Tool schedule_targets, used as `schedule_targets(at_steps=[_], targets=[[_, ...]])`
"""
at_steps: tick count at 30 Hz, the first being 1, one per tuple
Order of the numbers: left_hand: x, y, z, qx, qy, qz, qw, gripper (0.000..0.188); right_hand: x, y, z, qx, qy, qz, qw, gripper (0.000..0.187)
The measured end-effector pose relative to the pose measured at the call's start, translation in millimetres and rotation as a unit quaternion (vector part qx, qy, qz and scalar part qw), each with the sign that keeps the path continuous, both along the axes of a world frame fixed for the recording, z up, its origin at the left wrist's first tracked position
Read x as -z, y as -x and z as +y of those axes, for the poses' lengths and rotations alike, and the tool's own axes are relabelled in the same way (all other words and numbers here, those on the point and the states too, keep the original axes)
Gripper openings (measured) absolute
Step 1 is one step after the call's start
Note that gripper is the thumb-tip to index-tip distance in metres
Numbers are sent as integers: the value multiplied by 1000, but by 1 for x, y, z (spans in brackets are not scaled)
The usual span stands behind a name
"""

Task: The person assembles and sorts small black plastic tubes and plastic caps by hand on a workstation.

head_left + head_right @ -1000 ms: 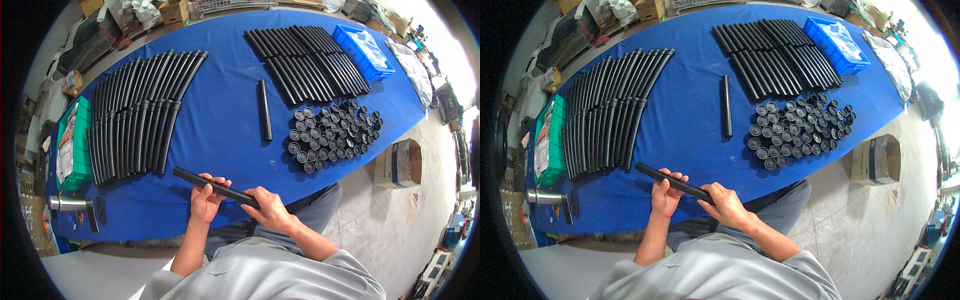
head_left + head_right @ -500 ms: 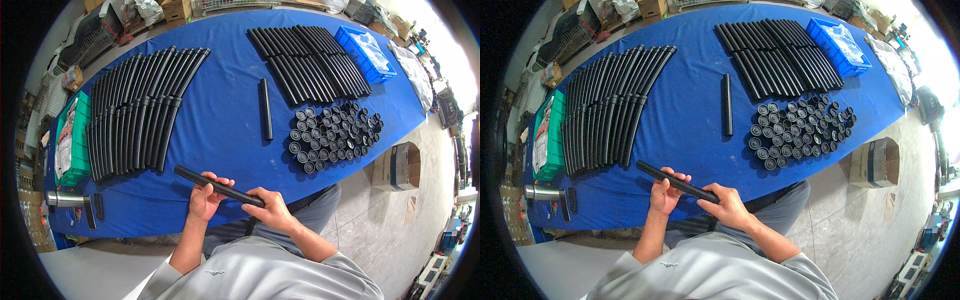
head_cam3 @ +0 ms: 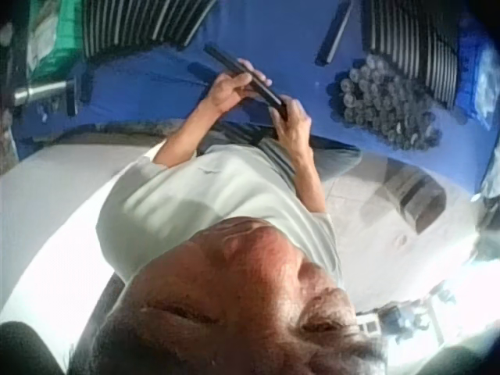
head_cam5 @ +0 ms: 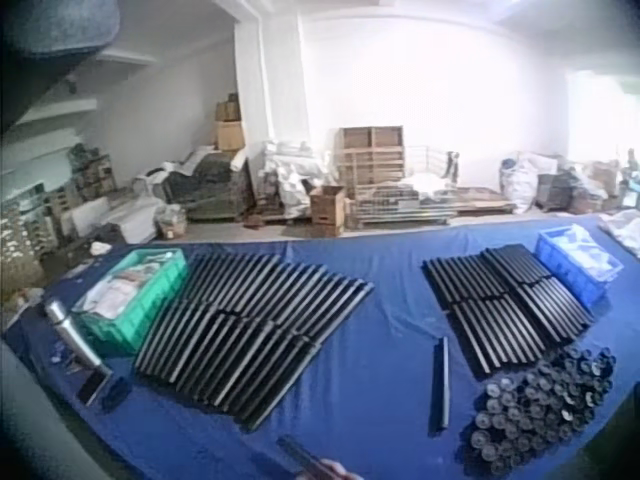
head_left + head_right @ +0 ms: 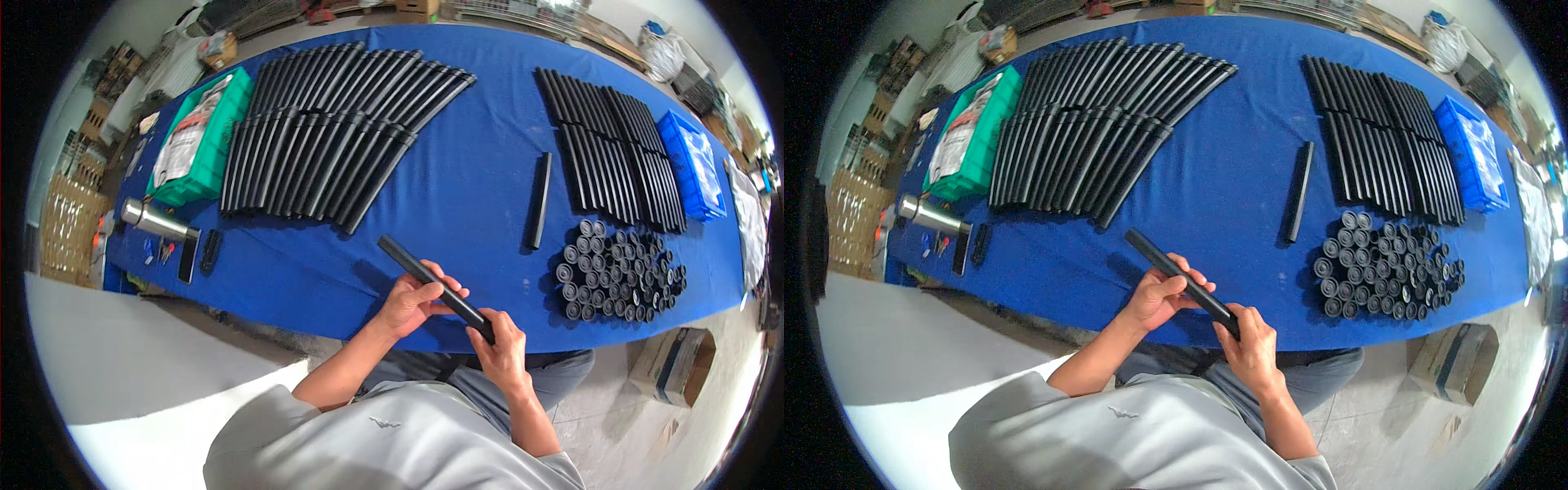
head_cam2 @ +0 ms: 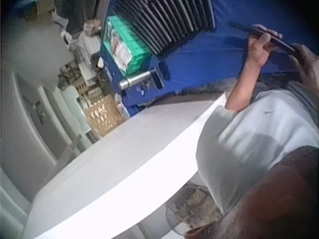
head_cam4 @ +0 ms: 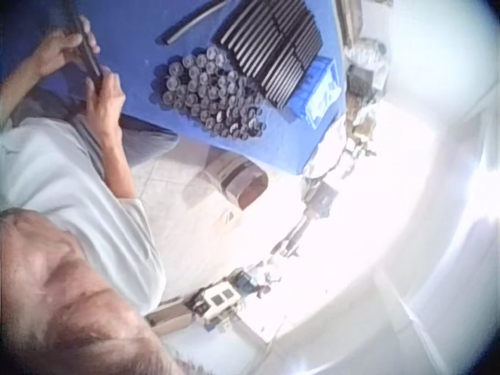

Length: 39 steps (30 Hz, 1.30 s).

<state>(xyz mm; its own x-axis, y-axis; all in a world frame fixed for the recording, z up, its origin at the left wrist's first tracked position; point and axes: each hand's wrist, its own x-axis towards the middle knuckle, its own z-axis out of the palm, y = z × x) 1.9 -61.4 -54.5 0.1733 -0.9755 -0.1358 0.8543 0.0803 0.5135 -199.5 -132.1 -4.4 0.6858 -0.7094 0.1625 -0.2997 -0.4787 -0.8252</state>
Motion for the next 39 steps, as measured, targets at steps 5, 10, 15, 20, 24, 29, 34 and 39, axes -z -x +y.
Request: schedule_targets(at_steps=[5, 10, 15, 20, 24, 29, 34, 39], targets=[[1, 1, 0, 2, 3, -10, 1000, 19, 1, 0, -4, -25, 22, 26, 999, 32], [2, -1, 1, 8, 6, -14, 1000, 19, -3, 0, -5, -20, -23, 24, 999, 27], [3, -4, 0, 45, 22, -2, 999, 22, 3, 10, -8, 40, -560, -62, 825, 27], [5, -2, -1, 31, 16, 31, 999, 22, -4, 3, 0, -25, 121, 38, 992, 31], [6, -5, 0, 39, 36, 44, 998, 23, -6, 7, 2, -25, -50, 48, 997, 34], [2, 0, -3, 30, 20, 32, 999, 23, 3, 4, 2, 27, 20, 11, 999, 35], [3, -1, 1, 36, 16, 20, 999, 21, 4, 8, -1, -11, 10, 50, 999, 36], [1, -2, -1, 42, 18, 21, 999, 19, -8, 4, 4, 45, -246, 27, 968, 34]])
